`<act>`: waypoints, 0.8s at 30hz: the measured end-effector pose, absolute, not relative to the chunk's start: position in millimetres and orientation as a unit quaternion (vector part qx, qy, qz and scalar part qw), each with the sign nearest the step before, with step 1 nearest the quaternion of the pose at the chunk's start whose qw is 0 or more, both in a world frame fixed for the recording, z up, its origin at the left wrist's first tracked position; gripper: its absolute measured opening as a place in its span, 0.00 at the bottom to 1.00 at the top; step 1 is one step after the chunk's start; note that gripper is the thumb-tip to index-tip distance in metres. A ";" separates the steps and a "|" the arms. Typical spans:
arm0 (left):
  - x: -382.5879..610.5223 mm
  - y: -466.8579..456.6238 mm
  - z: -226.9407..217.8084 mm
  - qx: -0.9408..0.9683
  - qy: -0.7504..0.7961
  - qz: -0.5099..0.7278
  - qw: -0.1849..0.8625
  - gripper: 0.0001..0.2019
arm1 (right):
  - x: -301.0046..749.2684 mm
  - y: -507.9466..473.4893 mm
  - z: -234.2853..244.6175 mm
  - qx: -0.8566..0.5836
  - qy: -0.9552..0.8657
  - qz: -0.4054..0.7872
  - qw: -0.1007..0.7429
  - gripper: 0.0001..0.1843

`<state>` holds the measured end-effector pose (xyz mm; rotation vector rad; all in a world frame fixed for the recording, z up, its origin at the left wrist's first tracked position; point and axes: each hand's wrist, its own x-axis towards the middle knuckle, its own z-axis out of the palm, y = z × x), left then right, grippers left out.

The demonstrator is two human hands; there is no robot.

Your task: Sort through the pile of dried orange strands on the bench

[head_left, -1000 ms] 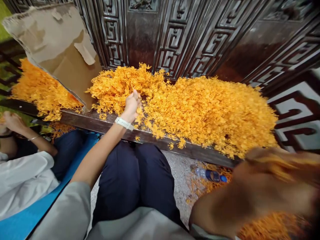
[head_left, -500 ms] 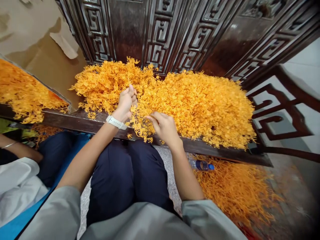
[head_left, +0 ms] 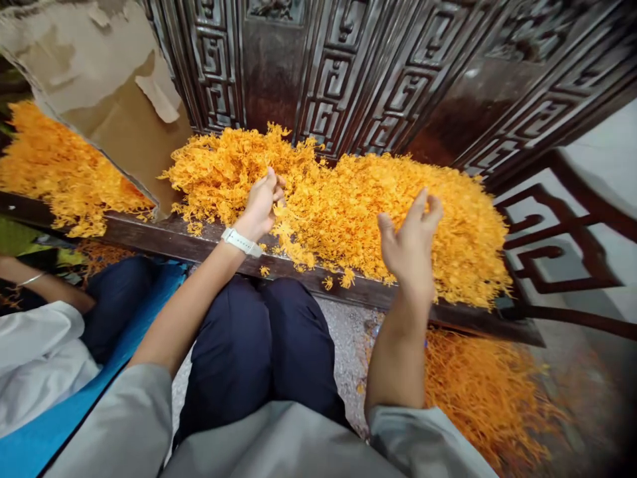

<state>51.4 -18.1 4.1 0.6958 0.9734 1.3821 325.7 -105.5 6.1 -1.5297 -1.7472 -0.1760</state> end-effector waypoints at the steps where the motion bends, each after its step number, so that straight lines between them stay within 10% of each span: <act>1: 54.9 -20.2 6.7 0.294 0.421 0.589 0.624 0.18 | 321.3 -106.0 5.8 -0.612 -0.654 -0.065 0.440 0.29; 4: 61.6 -24.6 7.3 0.277 0.400 0.562 0.670 0.13 | 289.9 -119.7 -4.7 -0.587 -0.589 0.082 0.549 0.30; 12: 70.0 -33.0 3.7 0.402 0.303 0.441 0.743 0.08 | 229.3 -87.8 -41.2 -0.524 -0.461 0.491 0.521 0.38; 24: 67.5 -28.3 -4.5 0.252 0.431 0.482 0.720 0.11 | 240.2 -111.7 -30.9 -0.477 -0.722 0.402 0.298 0.20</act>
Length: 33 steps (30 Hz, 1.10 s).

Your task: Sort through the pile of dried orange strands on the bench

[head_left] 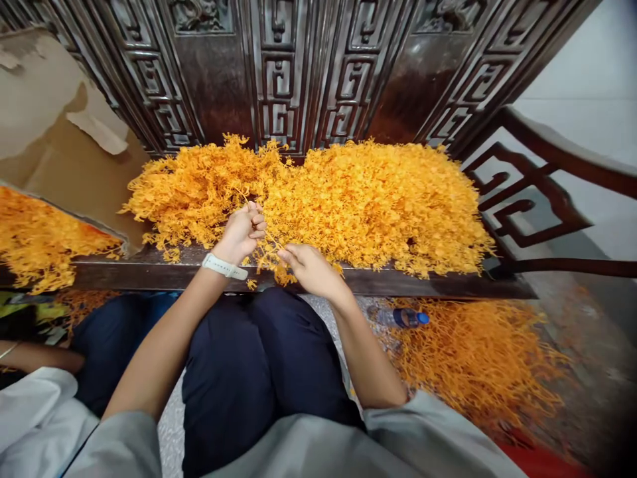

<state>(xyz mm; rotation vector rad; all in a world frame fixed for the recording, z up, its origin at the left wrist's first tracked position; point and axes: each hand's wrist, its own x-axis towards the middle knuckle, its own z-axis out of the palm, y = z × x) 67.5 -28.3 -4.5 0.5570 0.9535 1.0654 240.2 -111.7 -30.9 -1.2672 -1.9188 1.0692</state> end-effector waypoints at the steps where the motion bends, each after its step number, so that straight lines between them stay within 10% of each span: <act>1: 68.1 -27.3 -3.0 0.244 0.426 0.475 0.730 0.11 | 239.7 -120.0 -22.6 -0.484 -0.729 0.384 0.296 0.21; 5: 59.2 -15.4 2.2 0.228 0.411 0.579 0.666 0.12 | 249.7 -161.0 11.4 -0.353 -0.760 0.471 0.277 0.27; 10: 43.9 -7.0 -4.2 0.207 0.397 0.627 0.637 0.12 | 286.8 -185.8 24.3 0.216 -0.757 0.579 0.214 0.17; 15: 52.4 -15.4 -4.4 0.267 0.305 0.546 0.733 0.12 | 310.4 -129.3 10.4 -0.156 -0.551 0.576 0.584 0.27; 18: 54.8 -19.5 -0.2 0.312 0.268 0.495 0.765 0.16 | 296.0 -101.3 -0.1 -0.382 -0.412 0.495 0.663 0.21; 28: 80.0 -36.6 -2.0 0.540 0.319 0.428 0.651 0.12 | 225.0 -78.6 -32.1 -0.525 -0.705 0.147 0.453 0.12; 33: 71.0 -25.0 -18.8 0.457 0.390 0.570 0.560 0.15 | 228.3 -132.3 -19.0 -0.437 -0.763 0.165 0.446 0.12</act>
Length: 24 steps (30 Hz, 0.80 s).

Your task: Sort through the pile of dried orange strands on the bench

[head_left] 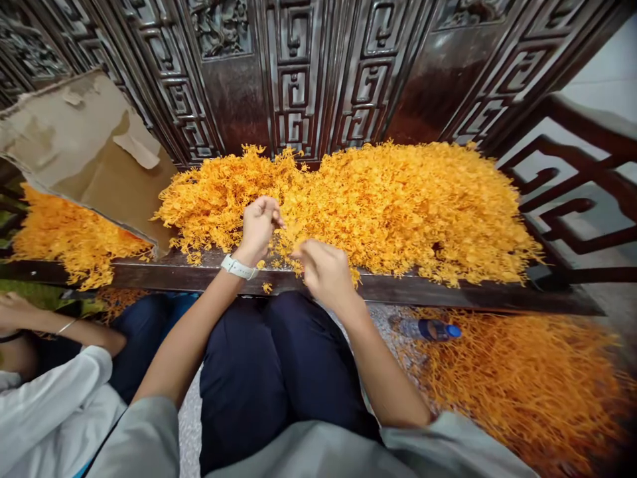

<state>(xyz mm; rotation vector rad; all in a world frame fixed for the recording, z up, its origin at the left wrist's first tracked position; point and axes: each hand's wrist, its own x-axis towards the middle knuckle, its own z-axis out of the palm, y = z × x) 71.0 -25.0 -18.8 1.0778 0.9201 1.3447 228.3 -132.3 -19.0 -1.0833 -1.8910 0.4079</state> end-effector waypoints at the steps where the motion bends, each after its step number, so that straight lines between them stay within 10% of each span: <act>1: 67.5 -23.9 -20.6 0.443 0.389 0.575 0.567 0.15 | 229.7 -146.7 -13.3 -0.395 -0.776 0.204 0.448 0.11; 14: 81.1 -65.8 35.5 0.737 0.252 0.283 0.560 0.14 | 245.3 -150.1 0.2 -0.464 -0.617 0.323 0.548 0.16; 20: 76.1 -66.1 39.2 0.811 0.284 0.250 0.446 0.10 | 261.8 -164.1 2.3 -0.534 -0.591 0.184 0.576 0.16; 24: 66.3 -51.5 24.5 0.789 0.331 0.327 0.402 0.10 | 275.0 -191.3 20.1 -0.390 -0.684 0.299 0.538 0.21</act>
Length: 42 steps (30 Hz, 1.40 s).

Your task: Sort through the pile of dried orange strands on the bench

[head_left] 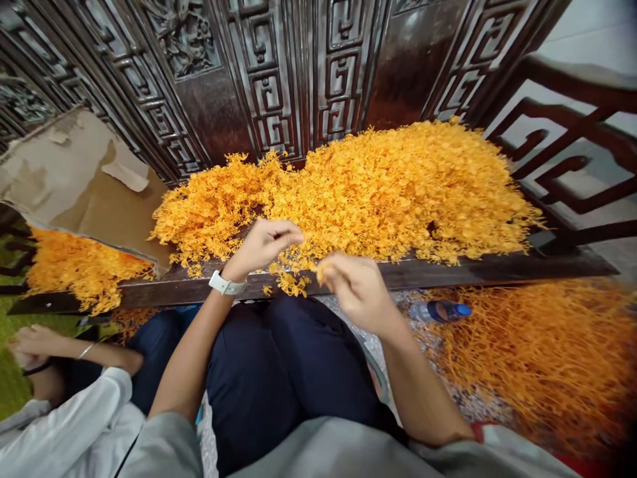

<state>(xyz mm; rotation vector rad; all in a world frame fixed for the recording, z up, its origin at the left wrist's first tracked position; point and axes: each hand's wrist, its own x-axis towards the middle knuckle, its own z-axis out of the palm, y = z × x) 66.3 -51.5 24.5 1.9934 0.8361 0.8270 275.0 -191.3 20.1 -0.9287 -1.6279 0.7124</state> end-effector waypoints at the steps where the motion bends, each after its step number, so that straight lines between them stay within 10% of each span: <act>1: 62.6 -45.9 17.8 0.763 0.360 0.372 0.387 0.10 | 279.3 -200.1 26.5 -0.294 -0.720 0.361 0.515 0.22; 6: 50.2 -27.6 -2.5 0.620 0.420 0.471 0.466 0.12 | 312.9 -198.8 36.9 0.115 -0.755 0.556 0.327 0.18; 12: 70.9 -37.3 20.7 0.489 0.438 0.509 0.557 0.14 | 300.4 -130.5 0.2 -0.300 -0.471 0.484 0.674 0.33; 21: 76.8 -32.7 21.4 0.360 0.457 0.564 0.586 0.18 | 226.4 -156.2 -45.5 -0.533 -0.516 0.394 0.542 0.26; 24: 80.5 -34.4 23.2 0.361 0.455 0.547 0.602 0.18 | 215.6 -127.9 -60.0 -0.492 -0.471 0.488 0.546 0.39; 33: 71.2 -48.5 21.6 0.635 0.432 0.319 0.556 0.21 | 222.3 -80.9 -59.0 -0.447 -0.333 0.523 0.644 0.17; 42: 59.0 -41.0 14.1 0.691 0.440 0.275 0.503 0.19 | 294.8 -88.9 -62.5 -0.464 -0.476 0.536 0.520 0.21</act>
